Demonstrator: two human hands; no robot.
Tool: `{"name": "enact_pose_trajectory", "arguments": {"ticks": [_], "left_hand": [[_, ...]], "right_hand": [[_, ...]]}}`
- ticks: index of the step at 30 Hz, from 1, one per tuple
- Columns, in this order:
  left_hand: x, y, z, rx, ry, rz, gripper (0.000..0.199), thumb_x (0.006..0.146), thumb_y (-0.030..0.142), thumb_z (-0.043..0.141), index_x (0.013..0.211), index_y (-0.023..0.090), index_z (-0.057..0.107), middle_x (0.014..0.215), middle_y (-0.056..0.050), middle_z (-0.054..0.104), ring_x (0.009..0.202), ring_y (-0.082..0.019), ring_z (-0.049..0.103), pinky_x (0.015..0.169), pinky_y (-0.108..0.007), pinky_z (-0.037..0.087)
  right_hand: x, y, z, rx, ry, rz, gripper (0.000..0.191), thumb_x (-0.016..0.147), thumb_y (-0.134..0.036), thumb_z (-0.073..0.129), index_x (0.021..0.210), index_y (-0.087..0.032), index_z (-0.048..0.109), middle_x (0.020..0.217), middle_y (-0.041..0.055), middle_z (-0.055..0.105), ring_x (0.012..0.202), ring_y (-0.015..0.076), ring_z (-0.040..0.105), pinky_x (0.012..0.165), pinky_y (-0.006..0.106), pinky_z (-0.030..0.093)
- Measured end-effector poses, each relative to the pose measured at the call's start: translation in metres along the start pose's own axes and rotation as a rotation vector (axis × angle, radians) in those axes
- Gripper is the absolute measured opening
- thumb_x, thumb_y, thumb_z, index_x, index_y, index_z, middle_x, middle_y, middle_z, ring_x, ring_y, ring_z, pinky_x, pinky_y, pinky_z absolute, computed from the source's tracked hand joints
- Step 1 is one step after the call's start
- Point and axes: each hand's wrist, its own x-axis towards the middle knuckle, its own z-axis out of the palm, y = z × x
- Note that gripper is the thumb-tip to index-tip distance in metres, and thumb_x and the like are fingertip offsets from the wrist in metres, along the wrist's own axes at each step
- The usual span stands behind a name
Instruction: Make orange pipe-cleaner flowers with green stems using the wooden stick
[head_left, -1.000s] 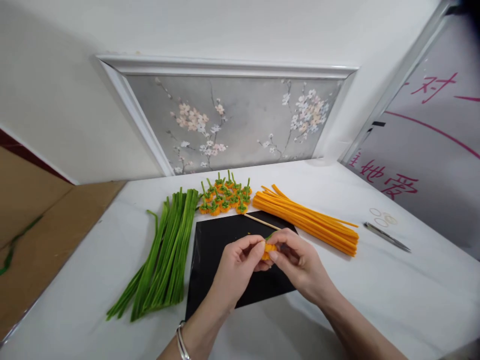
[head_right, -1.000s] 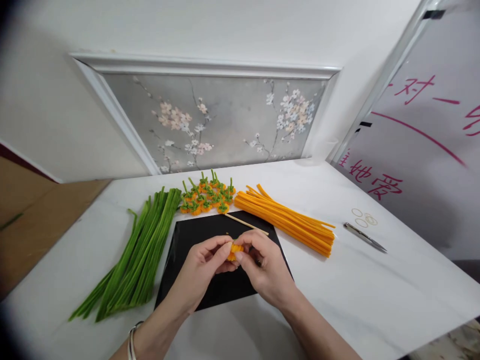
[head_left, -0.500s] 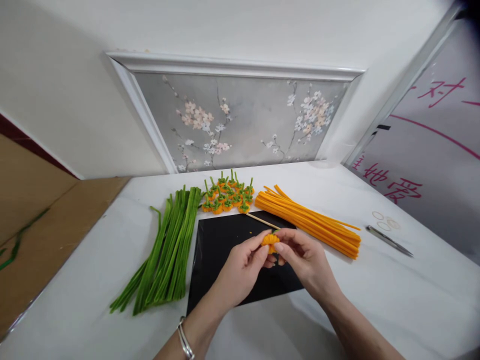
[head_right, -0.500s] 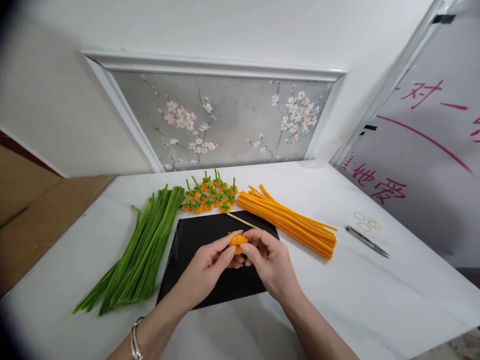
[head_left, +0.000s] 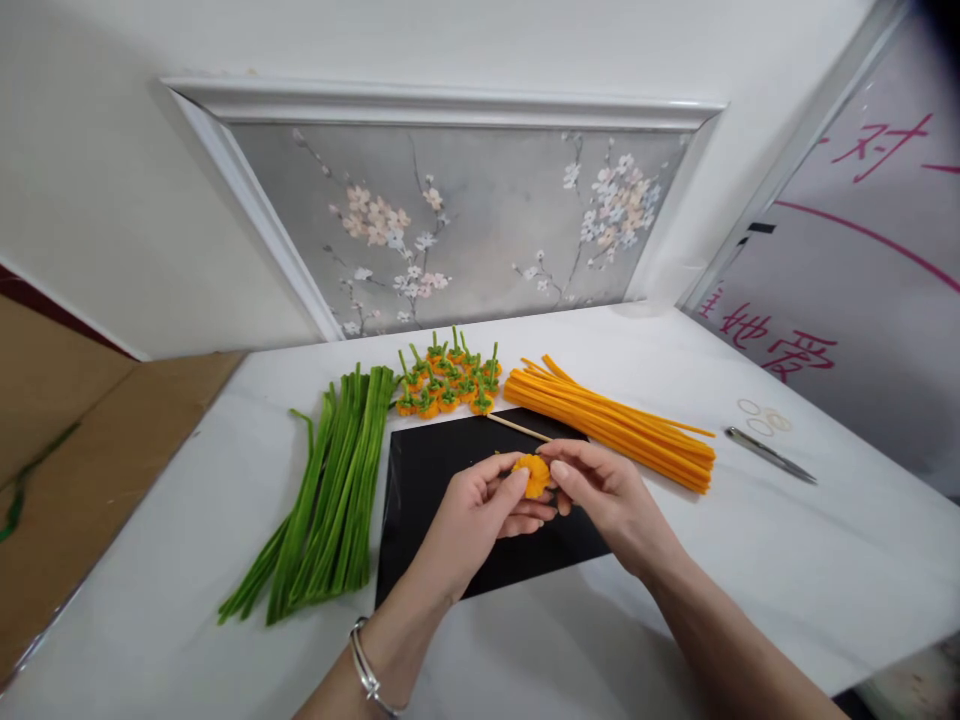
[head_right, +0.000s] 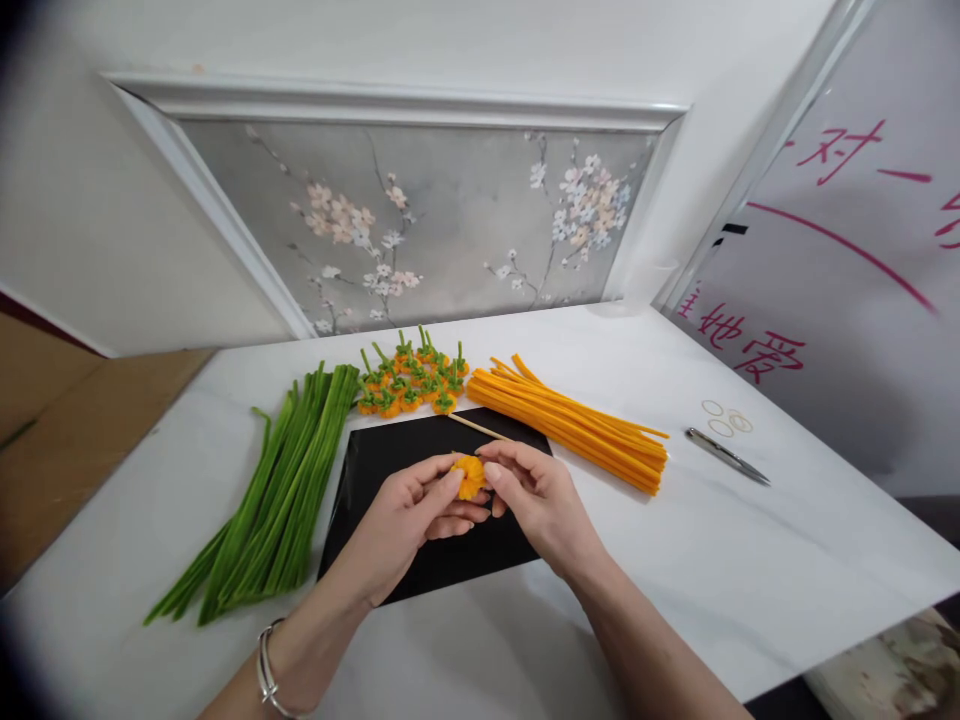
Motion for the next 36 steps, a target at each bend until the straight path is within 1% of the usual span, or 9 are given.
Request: {"name": "enact_pose_trajectory", "arguments": {"ticks": [5, 8, 11, 14, 17, 19, 22, 26, 36], "left_hand": [[0.0, 0.001, 0.0, -0.161, 0.065, -0.061, 0.021, 0.083, 0.035, 0.068, 0.091, 0.016, 0.064, 0.082, -0.005, 0.074, 0.07, -0.015, 0.072, 0.059, -0.02, 0.057], [0.0, 0.001, -0.001, -0.19, 0.049, -0.049, 0.02, 0.083, 0.035, 0.068, 0.09, 0.017, 0.064, 0.084, -0.004, 0.072, 0.072, -0.015, 0.072, 0.063, -0.023, 0.059], [0.0, 0.001, -0.002, -0.122, 0.019, -0.024, 0.025, 0.082, 0.039, 0.068, 0.093, 0.017, 0.065, 0.088, -0.005, 0.071, 0.077, -0.017, 0.072, 0.066, -0.024, 0.059], [-0.001, 0.0, -0.003, -0.021, 0.002, 0.008, 0.028, 0.082, 0.038, 0.069, 0.098, 0.016, 0.066, 0.09, -0.006, 0.07, 0.08, -0.016, 0.07, 0.069, -0.023, 0.057], [-0.001, 0.0, -0.004, -0.015, 0.008, 0.056, 0.022, 0.079, 0.031, 0.073, 0.094, 0.016, 0.069, 0.088, -0.003, 0.067, 0.08, -0.012, 0.066, 0.07, -0.019, 0.057], [-0.001, 0.0, -0.005, -0.115, -0.006, 0.04, 0.017, 0.077, 0.025, 0.075, 0.09, 0.015, 0.069, 0.083, -0.001, 0.065, 0.075, -0.009, 0.064, 0.069, -0.017, 0.056], [0.0, 0.001, -0.006, -0.349, -0.052, -0.075, 0.015, 0.075, 0.019, 0.076, 0.086, 0.012, 0.07, 0.072, -0.001, 0.063, 0.063, -0.006, 0.061, 0.062, -0.013, 0.056], [0.0, 0.002, -0.006, -0.56, -0.081, -0.178, 0.012, 0.075, 0.01, 0.074, 0.085, 0.008, 0.069, 0.069, -0.001, 0.061, 0.058, -0.006, 0.061, 0.055, -0.012, 0.056], [0.004, -0.003, 0.0, -0.614, -0.091, -0.182, 0.011, 0.076, 0.007, 0.073, 0.086, 0.008, 0.067, 0.074, -0.002, 0.062, 0.059, -0.006, 0.062, 0.054, -0.011, 0.056]], "right_hand": [[-0.004, 0.001, 0.004, -0.213, 0.079, -0.262, 0.015, 0.085, -0.026, 0.063, 0.099, -0.021, 0.062, 0.093, 0.0055, 0.067, 0.079, 0.0165, 0.063, 0.065, 0.027, 0.055], [-0.005, 0.0, 0.008, -0.396, 0.06, -0.407, 0.01, 0.086, -0.017, 0.059, 0.094, -0.022, 0.062, 0.093, 0.0059, 0.066, 0.081, 0.017, 0.062, 0.07, 0.03, 0.054], [-0.005, 0.0, 0.01, -0.458, 0.099, -0.483, 0.012, 0.088, -0.014, 0.054, 0.091, -0.022, 0.062, 0.09, 0.0066, 0.067, 0.081, 0.018, 0.063, 0.072, 0.032, 0.054], [-0.005, 0.0, 0.01, -0.479, 0.142, -0.523, 0.013, 0.088, -0.013, 0.054, 0.089, -0.022, 0.063, 0.088, 0.0062, 0.068, 0.081, 0.0184, 0.064, 0.074, 0.033, 0.054], [-0.004, 0.0, 0.008, -0.471, 0.151, -0.551, 0.014, 0.087, -0.012, 0.055, 0.091, -0.022, 0.065, 0.089, 0.006, 0.07, 0.082, 0.0187, 0.066, 0.077, 0.033, 0.054], [-0.004, -0.001, 0.007, -0.446, 0.129, -0.538, 0.014, 0.087, -0.013, 0.057, 0.092, -0.022, 0.066, 0.091, 0.006, 0.07, 0.083, 0.0187, 0.067, 0.077, 0.032, 0.054], [-0.005, -0.004, 0.005, -0.404, 0.078, -0.485, 0.014, 0.087, -0.015, 0.057, 0.096, -0.023, 0.065, 0.09, 0.0043, 0.071, 0.08, 0.0172, 0.067, 0.073, 0.029, 0.055], [-0.007, -0.009, 0.007, -0.419, 0.098, -0.515, 0.016, 0.089, -0.015, 0.055, 0.097, -0.023, 0.065, 0.089, 0.0037, 0.072, 0.079, 0.0172, 0.067, 0.073, 0.03, 0.055], [-0.006, -0.008, 0.009, -0.483, 0.15, -0.631, 0.019, 0.09, -0.01, 0.053, 0.098, -0.022, 0.066, 0.091, 0.0066, 0.07, 0.085, 0.0181, 0.066, 0.076, 0.032, 0.056]]}}
